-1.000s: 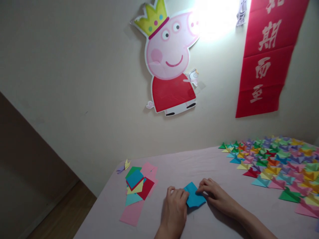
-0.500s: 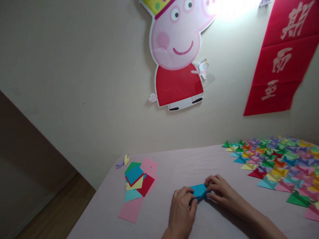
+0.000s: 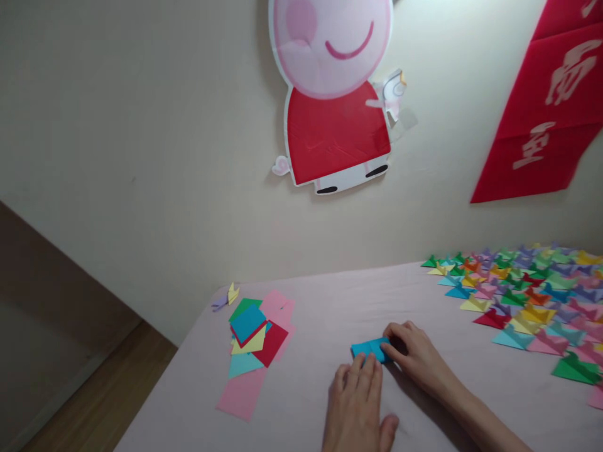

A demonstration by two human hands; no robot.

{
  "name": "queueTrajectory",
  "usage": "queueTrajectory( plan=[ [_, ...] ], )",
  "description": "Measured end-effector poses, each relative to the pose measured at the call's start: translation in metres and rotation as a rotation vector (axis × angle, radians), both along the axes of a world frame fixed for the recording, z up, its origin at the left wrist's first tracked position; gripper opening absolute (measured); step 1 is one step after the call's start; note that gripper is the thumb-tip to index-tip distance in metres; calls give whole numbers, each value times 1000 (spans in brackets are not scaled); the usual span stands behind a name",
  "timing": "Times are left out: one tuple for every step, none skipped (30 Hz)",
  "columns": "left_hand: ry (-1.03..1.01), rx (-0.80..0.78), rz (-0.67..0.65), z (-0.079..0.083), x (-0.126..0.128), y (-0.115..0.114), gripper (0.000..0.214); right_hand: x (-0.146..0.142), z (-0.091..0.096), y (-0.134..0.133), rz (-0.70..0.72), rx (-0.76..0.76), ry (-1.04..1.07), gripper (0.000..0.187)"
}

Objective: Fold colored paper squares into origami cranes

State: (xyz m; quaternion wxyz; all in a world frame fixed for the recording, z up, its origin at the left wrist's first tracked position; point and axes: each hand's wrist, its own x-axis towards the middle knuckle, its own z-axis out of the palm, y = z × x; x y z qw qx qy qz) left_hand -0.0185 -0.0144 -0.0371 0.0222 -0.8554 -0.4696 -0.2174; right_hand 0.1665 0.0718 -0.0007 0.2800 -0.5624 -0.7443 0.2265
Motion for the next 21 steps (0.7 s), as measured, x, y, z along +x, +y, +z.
queueTrajectory(
  plan=[
    [2,-17,6,0,0,0,67,-1,0,0,3,7,-4,20],
    [3,-30,5,0,-1,0,68,-2,1,0,7,15,-12,21],
    [2,-42,6,2,-1,0,69,-3,1,0,10,23,-23,22],
    [2,-54,5,3,-1,0,70,-4,2,0,12,30,-37,21],
    [2,-67,6,5,-2,0,70,-6,2,0,11,36,-51,20],
    [2,-81,4,6,-2,0,70,-7,2,0,9,41,-65,18],
    [3,-97,4,8,-2,0,70,-7,2,0,4,42,-77,16],
    [5,-114,5,10,-2,0,70,-8,2,0,2,44,-87,14],
    [9,-134,5,11,-2,0,70,-8,2,0,-1,47,-93,12],
    [15,-155,4,14,-2,0,70,-9,2,0,-4,51,-98,11],
    [22,-181,5,17,-2,0,70,-9,1,-1,-5,57,-102,11],
    [31,-213,5,20,-2,0,69,-9,1,-1,-3,64,-107,10],
    [38,-250,6,24,-2,0,68,-9,1,-1,1,70,-112,10],
    [46,-292,5,29,-3,0,66,-9,1,-2,5,76,-117,11],
    [51,-336,4,34,-3,0,64,-9,2,-2,7,80,-122,11],
    [53,-378,2,38,-3,0,62,-10,2,-2,9,83,-126,11],
    [52,-416,1,42,-3,0,62,-10,2,-2,8,85,-130,11],
    [49,-446,2,45,-3,0,62,-10,1,-3,5,87,-133,11],
    [45,-471,3,48,-2,0,62,-10,1,-3,3,89,-137,10],
    [42,-490,7,49,-2,0,62,-10,1,-3,0,90,-140,10],
    [41,-504,11,50,-1,0,62,-10,1,-3,-3,91,-143,10]
  ],
)
